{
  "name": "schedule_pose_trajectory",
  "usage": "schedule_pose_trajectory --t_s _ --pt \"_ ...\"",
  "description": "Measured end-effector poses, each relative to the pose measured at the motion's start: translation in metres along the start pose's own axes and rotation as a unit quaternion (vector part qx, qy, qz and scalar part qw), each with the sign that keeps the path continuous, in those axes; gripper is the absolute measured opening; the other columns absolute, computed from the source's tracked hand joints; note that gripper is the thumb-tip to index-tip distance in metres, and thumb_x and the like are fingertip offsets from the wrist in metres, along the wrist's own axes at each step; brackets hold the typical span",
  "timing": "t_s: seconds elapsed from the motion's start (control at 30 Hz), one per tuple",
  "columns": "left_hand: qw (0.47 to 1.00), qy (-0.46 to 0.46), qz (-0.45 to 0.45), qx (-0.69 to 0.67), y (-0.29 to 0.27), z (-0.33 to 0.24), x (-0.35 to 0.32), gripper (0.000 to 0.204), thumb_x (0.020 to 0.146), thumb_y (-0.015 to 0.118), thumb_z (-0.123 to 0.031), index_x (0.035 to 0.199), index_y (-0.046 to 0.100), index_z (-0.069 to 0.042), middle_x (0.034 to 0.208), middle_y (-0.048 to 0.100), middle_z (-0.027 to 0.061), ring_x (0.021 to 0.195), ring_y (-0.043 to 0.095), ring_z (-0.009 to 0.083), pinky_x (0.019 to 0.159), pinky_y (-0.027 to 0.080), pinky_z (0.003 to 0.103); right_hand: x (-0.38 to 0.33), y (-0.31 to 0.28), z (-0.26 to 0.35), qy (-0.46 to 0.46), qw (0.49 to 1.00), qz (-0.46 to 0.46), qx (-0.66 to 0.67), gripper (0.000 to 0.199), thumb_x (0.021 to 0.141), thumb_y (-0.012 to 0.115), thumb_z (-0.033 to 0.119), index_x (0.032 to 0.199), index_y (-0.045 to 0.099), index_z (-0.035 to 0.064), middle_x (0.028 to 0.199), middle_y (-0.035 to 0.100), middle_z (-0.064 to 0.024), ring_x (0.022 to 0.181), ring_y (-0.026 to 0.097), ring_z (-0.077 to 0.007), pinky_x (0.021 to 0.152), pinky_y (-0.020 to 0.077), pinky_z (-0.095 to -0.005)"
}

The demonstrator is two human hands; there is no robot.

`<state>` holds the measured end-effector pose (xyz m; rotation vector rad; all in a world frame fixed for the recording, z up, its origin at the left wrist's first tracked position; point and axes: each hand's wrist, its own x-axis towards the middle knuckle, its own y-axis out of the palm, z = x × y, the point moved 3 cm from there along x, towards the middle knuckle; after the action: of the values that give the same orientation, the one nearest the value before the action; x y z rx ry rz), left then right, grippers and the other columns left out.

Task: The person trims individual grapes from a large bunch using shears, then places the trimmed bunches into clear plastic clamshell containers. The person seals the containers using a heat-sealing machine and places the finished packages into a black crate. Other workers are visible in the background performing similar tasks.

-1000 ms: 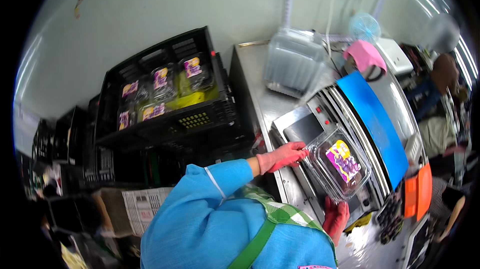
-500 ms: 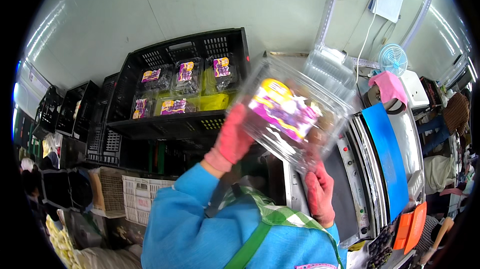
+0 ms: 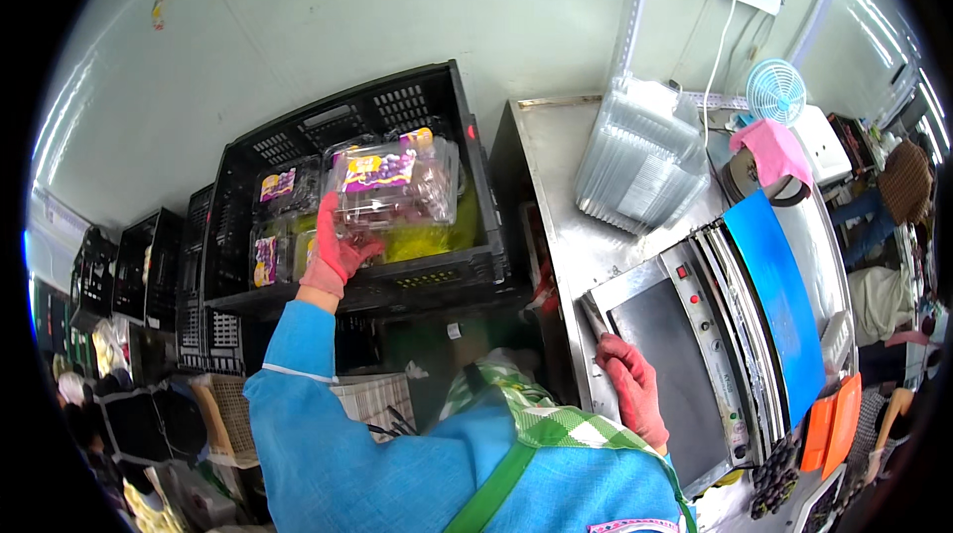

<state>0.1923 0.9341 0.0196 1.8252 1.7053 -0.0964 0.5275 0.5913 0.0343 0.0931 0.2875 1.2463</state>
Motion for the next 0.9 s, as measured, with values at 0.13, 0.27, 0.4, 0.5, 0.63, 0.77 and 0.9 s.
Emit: schedule_pose_trajectory --t_s 0.13,0.27,0.4,0.5,0.63,0.77,0.9 --pt "0.991 -0.094 0.062 0.075 -0.013 0.009 0.025 0.069 0.077 0.063 -0.064 0.121 0.052 -0.012 0.102 0.057 0.0085 0.084 0.058 0.0313 0.076 0.053 0.053 -0.005 -0.002 -0.012 0.039 0.997 -0.066 0.021 0.036 0.092 0.062 0.021 0.119 0.057 -0.0019 0.108 0.059 -0.0037 0.102 0.051 -0.0113 0.096 0.0381 -0.027" --pt "0.976 -0.174 0.041 0.126 -0.023 0.006 0.021 0.081 0.076 0.062 -0.067 0.124 0.049 -0.004 0.106 0.057 0.0117 0.093 0.061 0.0293 0.086 0.052 0.052 -0.003 0.004 -0.021 0.054 0.995 -0.081 0.038 0.033 0.093 0.059 0.013 0.122 0.056 -0.0016 0.116 0.055 -0.0027 0.103 0.05 -0.0095 0.093 0.0385 -0.025" --pt "0.944 -0.137 0.111 0.28 -0.024 -0.001 0.012 0.081 0.078 0.057 -0.071 0.129 0.051 -0.008 0.113 0.061 0.0113 0.103 0.06 0.0273 0.093 0.048 0.043 -0.004 0.008 -0.025 0.055 0.997 -0.056 0.024 0.033 0.093 0.058 0.008 0.125 0.053 -0.0003 0.127 0.049 -0.0038 0.104 0.049 -0.0081 0.089 0.0405 -0.023" --pt "0.85 -0.165 0.101 0.489 -0.034 -0.002 0.017 0.077 0.082 0.052 -0.07 0.129 0.054 -0.009 0.117 0.062 0.0117 0.107 0.059 0.0272 0.095 0.046 0.04 -0.008 0.005 -0.027 0.055 0.997 -0.057 -0.022 0.033 0.093 0.057 0.01 0.124 0.053 0.0 0.125 0.051 -0.0044 0.105 0.05 -0.0093 0.088 0.0414 -0.024" --pt "0.603 -0.09 0.083 0.789 -0.04 -0.001 0.035 0.063 0.088 0.051 -0.06 0.12 0.062 -0.007 0.118 0.063 0.0136 0.108 0.06 0.029 0.093 0.045 0.039 -0.018 -0.004 -0.035 0.081 0.993 -0.08 -0.027 0.031 0.093 0.057 0.014 0.121 0.055 -0.0003 0.121 0.053 -0.0068 0.106 0.052 -0.0127 0.09 0.0421 -0.0259" --pt "0.373 0.044 0.127 0.918 0.003 0.01 0.035 0.03 0.085 0.057 -0.03 0.099 0.066 -0.005 0.107 0.063 0.0203 0.104 0.059 0.0359 0.086 0.048 0.044 -0.031 -0.01 -0.041 0.035 0.979 -0.101 -0.176 0.038 0.094 0.055 0.029 0.122 0.054 0.0038 0.12 0.054 -0.0146 0.115 0.052 -0.0284 0.099 0.0399 -0.0365" --pt "0.544 0.335 0.117 0.76 0.116 0.004 0.005 0.032 0.085 0.065 -0.025 0.104 0.058 0.0 0.105 0.057 0.0184 0.096 0.056 0.0354 0.084 0.046 0.041 -0.046 -0.016 -0.041 0.027 0.962 -0.133 -0.236 0.041 0.094 0.052 0.037 0.122 0.052 0.0065 0.117 0.054 -0.0165 0.114 0.051 -0.0343 0.098 0.0406 -0.0396"
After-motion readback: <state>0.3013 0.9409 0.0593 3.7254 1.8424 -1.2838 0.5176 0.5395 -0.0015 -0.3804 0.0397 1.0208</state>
